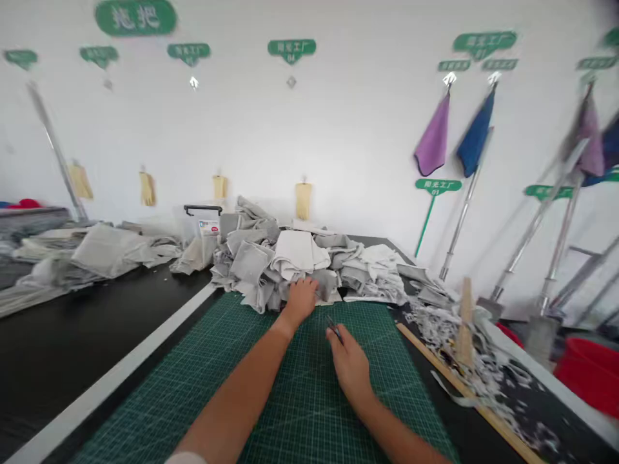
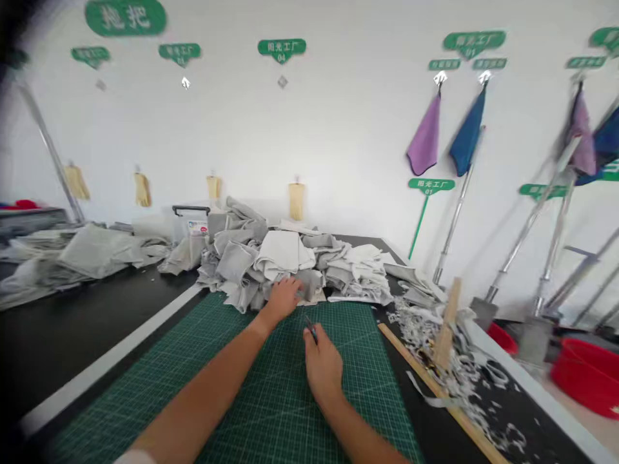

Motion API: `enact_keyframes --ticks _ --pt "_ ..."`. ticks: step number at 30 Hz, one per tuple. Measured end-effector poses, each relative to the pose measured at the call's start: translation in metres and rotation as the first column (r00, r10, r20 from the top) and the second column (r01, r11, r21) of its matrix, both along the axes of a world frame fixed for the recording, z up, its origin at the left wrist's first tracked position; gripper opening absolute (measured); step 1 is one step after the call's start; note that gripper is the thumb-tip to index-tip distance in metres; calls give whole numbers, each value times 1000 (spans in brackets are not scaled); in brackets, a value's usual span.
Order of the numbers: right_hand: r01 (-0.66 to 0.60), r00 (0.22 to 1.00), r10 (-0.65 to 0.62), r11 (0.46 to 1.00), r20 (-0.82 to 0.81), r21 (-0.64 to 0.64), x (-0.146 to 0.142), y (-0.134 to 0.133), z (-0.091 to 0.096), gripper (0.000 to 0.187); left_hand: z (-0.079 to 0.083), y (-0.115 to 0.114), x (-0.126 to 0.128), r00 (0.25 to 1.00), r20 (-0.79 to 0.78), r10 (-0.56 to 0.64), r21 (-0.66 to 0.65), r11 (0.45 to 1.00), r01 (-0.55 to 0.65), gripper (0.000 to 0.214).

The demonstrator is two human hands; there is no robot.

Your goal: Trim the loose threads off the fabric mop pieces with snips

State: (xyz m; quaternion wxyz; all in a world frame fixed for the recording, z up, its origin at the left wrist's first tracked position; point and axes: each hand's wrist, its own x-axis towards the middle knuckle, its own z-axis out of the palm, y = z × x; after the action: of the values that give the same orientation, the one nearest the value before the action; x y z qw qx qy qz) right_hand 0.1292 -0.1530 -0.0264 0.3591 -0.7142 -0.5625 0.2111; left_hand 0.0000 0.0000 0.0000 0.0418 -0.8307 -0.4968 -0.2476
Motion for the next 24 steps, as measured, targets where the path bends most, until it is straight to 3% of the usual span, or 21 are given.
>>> enact_keyframes --ticks 8,13,17,20,24 --pt "-16 1000 15 999 19 44 -2 -2 3 42 3 0 -2 996 91 16 -12 1000 -15 12" --pt "-26 999 24 998 27 52 -2 -3 3 37 19 0 -7 978 207 29 14 999 -33 14" --pt "-39 999 38 998 21 48 -2 -3 1 36 47 -3 -13 921 389 -16 99 995 -25 18" --pt "-23 1000 23 999 8 41 -2 -2 2 36 76 -11 -14 803 583 -126 206 979 5 15" --pt "-16 999 18 999 -34 48 -2 -1 2 36 123 -32 -15 640 730 -242 317 948 -3 16"
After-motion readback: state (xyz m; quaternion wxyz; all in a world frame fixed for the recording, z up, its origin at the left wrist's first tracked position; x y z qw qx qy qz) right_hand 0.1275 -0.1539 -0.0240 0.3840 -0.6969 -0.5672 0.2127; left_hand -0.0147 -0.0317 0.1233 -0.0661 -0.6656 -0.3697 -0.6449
